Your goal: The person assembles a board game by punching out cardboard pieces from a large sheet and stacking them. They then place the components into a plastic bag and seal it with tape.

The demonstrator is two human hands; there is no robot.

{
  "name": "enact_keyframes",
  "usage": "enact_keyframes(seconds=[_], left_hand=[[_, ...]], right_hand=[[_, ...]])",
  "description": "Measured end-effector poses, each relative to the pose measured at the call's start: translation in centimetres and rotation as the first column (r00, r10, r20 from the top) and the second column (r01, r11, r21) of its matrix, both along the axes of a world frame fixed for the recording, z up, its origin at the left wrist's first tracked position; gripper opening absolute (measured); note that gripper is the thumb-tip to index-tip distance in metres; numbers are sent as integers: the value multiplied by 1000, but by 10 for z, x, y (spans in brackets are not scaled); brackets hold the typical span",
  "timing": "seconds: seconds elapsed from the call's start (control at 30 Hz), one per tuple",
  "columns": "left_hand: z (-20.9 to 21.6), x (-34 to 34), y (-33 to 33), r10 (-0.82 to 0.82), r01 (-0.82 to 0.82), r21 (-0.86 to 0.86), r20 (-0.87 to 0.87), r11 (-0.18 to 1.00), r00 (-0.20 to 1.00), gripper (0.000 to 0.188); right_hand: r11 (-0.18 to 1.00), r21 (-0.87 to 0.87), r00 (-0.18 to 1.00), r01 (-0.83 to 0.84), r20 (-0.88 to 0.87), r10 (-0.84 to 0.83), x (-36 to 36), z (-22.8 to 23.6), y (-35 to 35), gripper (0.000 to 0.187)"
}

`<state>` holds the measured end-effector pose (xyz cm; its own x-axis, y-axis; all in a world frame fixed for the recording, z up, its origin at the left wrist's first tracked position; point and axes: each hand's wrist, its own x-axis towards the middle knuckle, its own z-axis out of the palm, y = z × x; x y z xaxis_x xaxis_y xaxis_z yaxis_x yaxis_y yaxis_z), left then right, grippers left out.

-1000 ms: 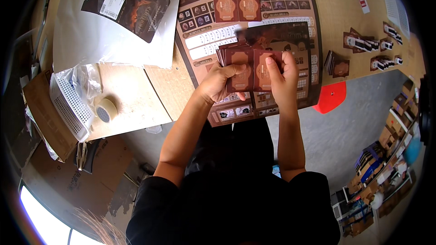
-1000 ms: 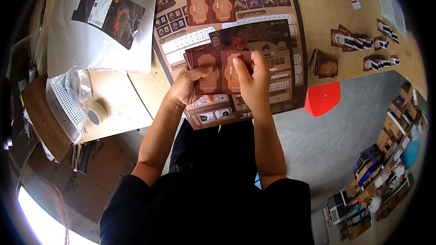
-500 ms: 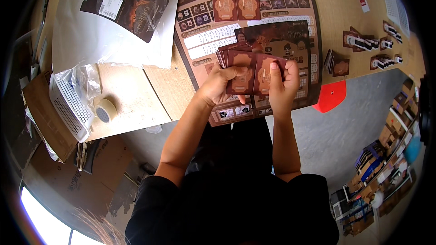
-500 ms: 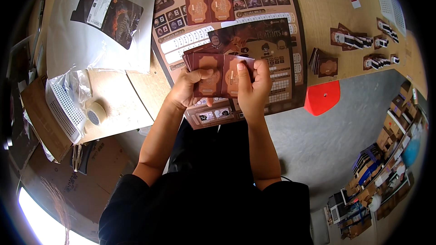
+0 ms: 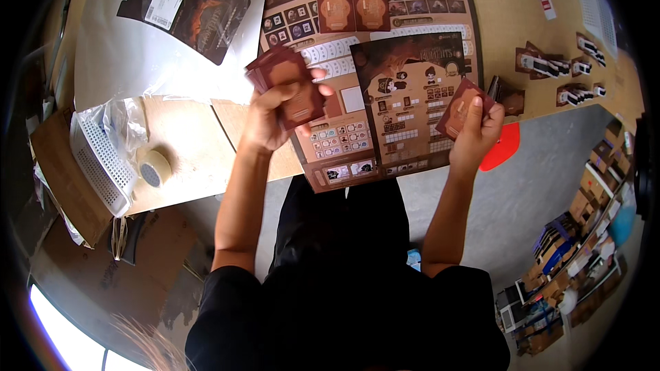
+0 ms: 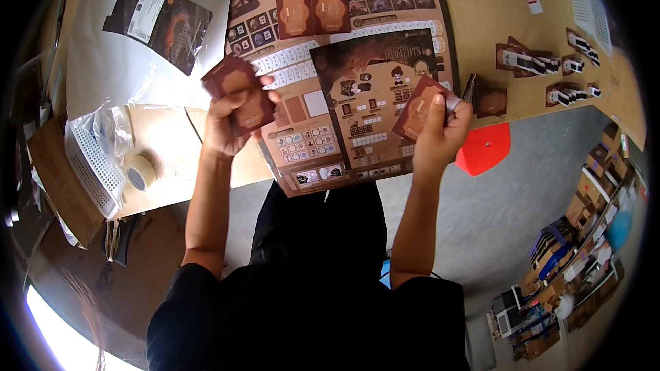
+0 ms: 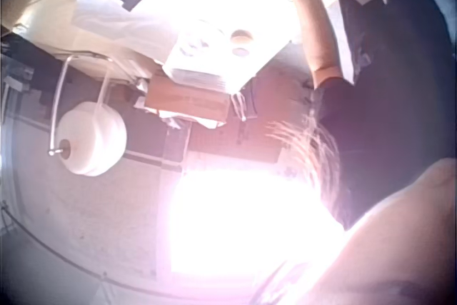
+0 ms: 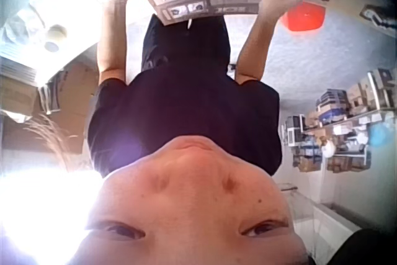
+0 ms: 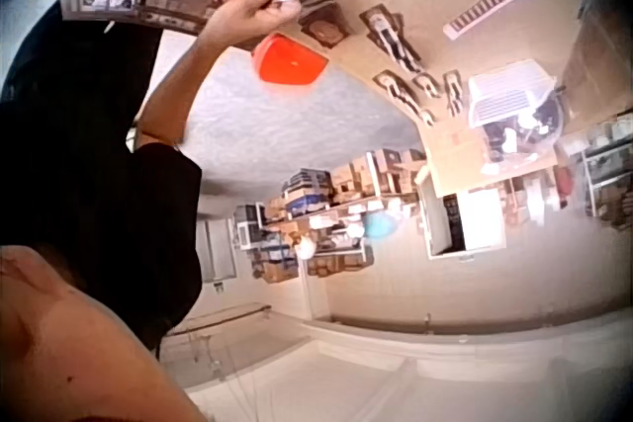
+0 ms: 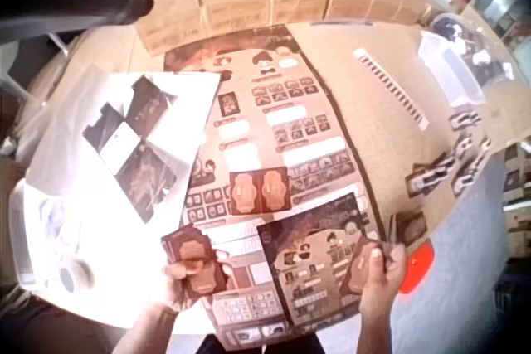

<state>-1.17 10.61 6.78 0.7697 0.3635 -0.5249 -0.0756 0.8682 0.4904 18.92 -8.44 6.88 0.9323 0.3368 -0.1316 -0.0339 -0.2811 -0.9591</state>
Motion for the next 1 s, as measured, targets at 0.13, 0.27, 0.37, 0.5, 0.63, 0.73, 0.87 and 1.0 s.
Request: enact_keyframes(seconds=[0.13, 0.27, 0.37, 0.5, 0.63, 0.73, 0.87, 1.0], left_hand=[[2, -4, -17, -67, 70, 60, -63, 996, 996, 37], [-11, 2, -52, -196, 207, -115, 100, 972, 976, 78], [-16, 6, -65, -195, 199, -124, 46, 972, 980, 81], [-6, 12, -54, -250, 243, -117, -48, 963, 967, 51], [-12, 7, -37, -148, 145, -41, -83, 989, 986, 34], [-26, 9, -20, -5, -4, -51, -183, 999, 983, 28], [-49, 4, -9, 60, -71, -73, -152, 995, 987, 32], [-46, 5, -10, 66, -74, -61, -116, 995, 991, 41]], right_hand=[[974, 112, 964, -198, -155, 214, -20, 26, 14, 11], [899, 112, 904, -423, -15, 428, -64, 8, 35, 10], [802, -210, 745, -560, 297, 598, -82, -4, 46, 22], [842, 105, 847, -529, 2, 532, -78, -32, 52, 54], [883, -122, 871, -453, 151, 467, -26, -39, 85, 53], [869, -412, 817, -272, 379, 435, -7, -47, 132, 60], [728, -673, 750, -128, 414, 515, -15, -54, 167, 69], [726, -665, 778, -175, 359, 516, -14, -63, 174, 80]])
